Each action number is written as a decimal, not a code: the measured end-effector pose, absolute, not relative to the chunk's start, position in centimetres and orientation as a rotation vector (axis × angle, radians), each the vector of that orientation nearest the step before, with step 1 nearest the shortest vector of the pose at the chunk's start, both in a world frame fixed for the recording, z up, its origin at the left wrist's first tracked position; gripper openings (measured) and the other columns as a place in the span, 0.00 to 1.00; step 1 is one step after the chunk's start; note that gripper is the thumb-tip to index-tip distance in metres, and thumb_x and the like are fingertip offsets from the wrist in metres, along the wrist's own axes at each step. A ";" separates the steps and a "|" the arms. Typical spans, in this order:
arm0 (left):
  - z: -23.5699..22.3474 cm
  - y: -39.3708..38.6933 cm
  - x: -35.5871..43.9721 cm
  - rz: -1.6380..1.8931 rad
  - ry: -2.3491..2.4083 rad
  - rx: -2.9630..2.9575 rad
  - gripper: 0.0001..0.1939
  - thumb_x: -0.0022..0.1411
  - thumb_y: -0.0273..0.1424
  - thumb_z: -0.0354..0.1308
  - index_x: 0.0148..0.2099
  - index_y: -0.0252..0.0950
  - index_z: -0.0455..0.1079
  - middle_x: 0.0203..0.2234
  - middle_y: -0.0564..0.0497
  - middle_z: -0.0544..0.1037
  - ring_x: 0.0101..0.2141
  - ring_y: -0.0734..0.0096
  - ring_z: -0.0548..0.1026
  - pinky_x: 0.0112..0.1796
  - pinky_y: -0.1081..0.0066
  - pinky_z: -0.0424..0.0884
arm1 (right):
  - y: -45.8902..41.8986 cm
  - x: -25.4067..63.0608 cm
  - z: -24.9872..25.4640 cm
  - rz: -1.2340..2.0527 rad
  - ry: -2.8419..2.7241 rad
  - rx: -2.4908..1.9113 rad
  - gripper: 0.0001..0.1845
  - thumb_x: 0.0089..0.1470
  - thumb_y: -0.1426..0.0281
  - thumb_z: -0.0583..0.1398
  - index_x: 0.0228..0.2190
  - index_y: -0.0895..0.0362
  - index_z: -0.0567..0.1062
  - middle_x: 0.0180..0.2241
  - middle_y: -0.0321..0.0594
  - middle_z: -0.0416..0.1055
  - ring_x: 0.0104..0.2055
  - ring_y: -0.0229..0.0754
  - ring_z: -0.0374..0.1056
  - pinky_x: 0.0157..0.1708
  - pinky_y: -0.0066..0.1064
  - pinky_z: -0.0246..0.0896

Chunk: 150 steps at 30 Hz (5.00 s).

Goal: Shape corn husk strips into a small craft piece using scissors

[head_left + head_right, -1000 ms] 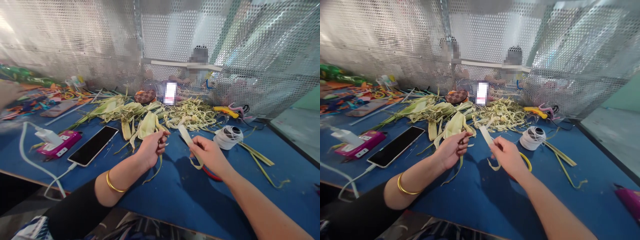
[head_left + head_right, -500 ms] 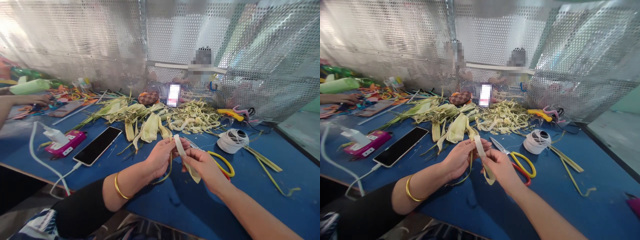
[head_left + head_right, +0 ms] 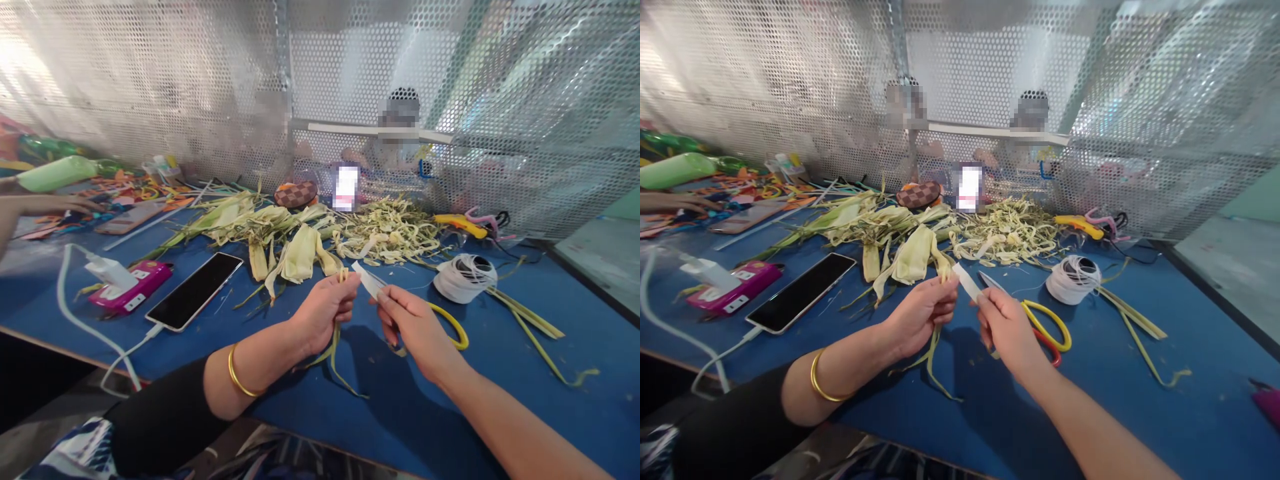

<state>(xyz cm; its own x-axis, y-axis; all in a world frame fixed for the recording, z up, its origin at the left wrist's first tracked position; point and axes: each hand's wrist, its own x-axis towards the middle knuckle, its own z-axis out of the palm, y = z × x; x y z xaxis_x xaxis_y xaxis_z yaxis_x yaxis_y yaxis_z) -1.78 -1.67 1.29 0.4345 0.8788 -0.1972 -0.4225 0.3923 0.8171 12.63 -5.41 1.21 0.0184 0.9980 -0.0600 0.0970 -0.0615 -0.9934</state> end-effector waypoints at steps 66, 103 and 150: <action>2.7 -2.8 -2.4 0.374 0.596 1.080 0.13 0.62 0.37 0.52 0.29 0.35 0.62 0.16 0.61 0.50 0.16 0.84 0.46 0.17 0.79 0.40 | -5.3 13.9 3.0 0.969 -1.556 -1.231 0.10 0.50 0.65 0.60 0.35 0.57 0.72 0.27 0.35 0.70 0.23 0.34 0.66 0.26 0.28 0.63; 3.4 -0.7 -2.7 1.365 0.951 1.673 0.12 0.60 0.31 0.55 0.48 0.39 0.69 0.41 0.47 0.73 0.43 0.68 0.70 0.44 0.72 0.64 | -4.8 18.1 5.1 0.502 -1.064 -1.016 0.05 0.51 0.68 0.61 0.25 0.54 0.72 0.26 0.35 0.71 0.23 0.35 0.66 0.26 0.31 0.63; 4.3 0.4 -1.8 1.233 0.830 0.860 0.20 0.42 0.35 0.69 0.38 0.31 0.73 0.12 0.64 0.55 0.13 0.88 0.45 0.16 0.77 0.39 | -2.8 12.8 4.7 0.830 -1.681 -1.571 0.11 0.53 0.64 0.55 0.22 0.53 0.63 0.14 0.27 0.63 0.14 0.35 0.62 0.19 0.28 0.58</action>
<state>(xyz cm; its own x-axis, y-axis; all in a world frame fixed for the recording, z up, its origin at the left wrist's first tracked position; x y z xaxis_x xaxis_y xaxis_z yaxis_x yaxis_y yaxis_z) -1.82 0.43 4.34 0.1416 0.9877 -0.0661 -0.4325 0.1218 0.8934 12.78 -2.82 4.67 -0.0385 0.9977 0.0554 0.5631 0.0675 -0.8236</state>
